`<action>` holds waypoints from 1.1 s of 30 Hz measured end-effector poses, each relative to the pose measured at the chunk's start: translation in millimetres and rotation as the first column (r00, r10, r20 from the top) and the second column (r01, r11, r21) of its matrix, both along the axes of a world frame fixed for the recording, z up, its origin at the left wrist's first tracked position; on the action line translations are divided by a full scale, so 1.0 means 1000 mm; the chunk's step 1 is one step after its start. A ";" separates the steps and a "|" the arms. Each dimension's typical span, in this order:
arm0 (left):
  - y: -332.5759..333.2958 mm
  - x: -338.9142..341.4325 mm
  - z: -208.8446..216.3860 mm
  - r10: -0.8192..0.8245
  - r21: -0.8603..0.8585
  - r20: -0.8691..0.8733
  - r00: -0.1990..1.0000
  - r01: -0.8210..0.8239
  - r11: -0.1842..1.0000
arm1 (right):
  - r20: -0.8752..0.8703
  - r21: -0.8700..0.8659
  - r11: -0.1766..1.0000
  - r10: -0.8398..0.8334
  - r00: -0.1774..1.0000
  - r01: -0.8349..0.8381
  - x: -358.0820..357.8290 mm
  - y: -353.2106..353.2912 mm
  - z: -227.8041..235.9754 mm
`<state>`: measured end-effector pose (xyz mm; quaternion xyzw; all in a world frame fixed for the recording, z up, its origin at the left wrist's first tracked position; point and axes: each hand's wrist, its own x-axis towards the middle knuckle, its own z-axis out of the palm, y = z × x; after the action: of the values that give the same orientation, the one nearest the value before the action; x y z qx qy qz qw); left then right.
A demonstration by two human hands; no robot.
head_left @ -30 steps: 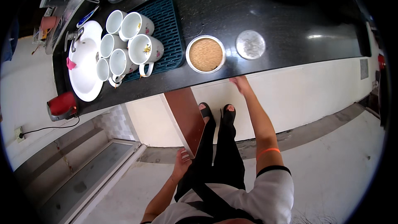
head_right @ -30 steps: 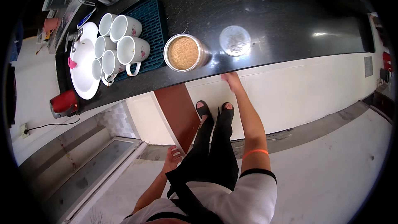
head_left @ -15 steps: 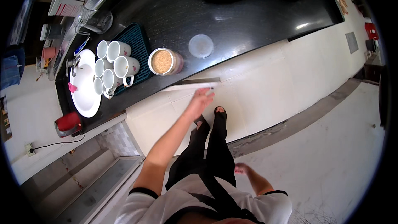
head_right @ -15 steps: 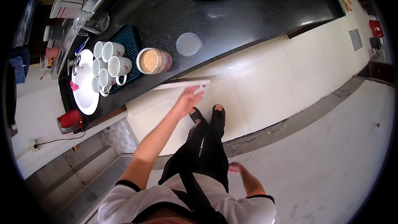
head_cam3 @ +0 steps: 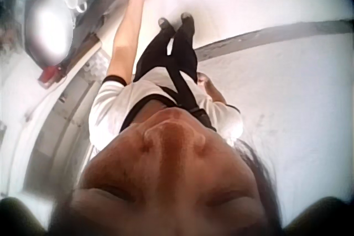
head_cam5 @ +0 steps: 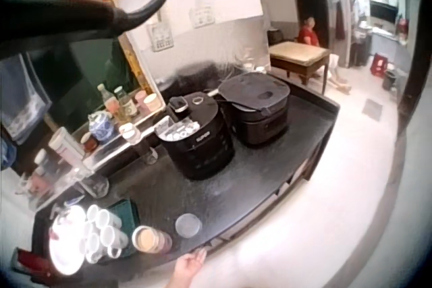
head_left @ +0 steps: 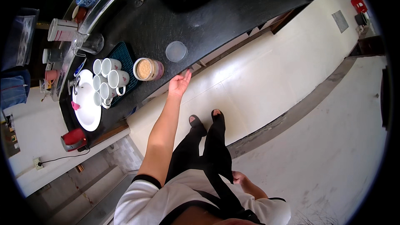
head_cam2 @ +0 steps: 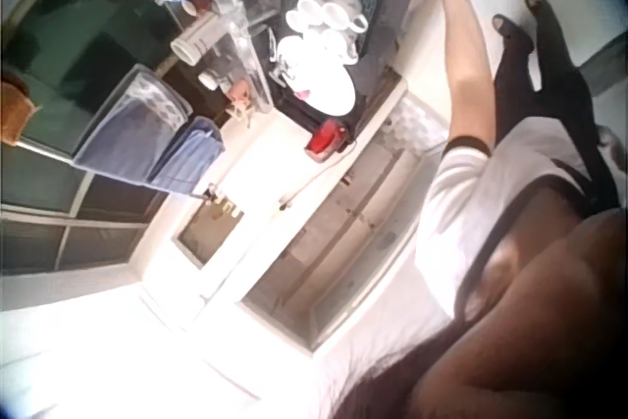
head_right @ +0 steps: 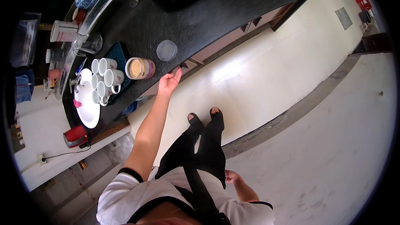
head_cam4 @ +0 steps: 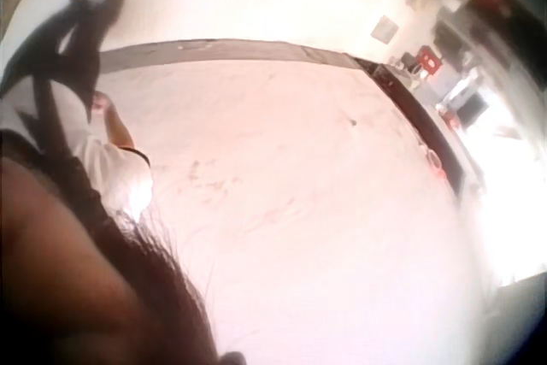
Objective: The person prepares several drinks in cups by using a spoon to add powder from different jars and containers, fills a red kettle with water from a sink tap, and pours a brown liquid from a plastic bottle into one of the cups.
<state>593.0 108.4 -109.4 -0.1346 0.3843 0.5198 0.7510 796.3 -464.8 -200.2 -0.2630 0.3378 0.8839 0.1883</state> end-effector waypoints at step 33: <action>-0.210 -0.358 0.082 -0.381 -0.232 -0.738 0.557 0.321 0.918 | 0.550 0.635 0.616 0.062 0.833 -0.466 -0.127 0.174 0.011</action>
<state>234.5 -101.5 -27.5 0.1531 0.7041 0.3527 0.5970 668.8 -291.1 -189.1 -0.4188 -0.1576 0.8671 0.2188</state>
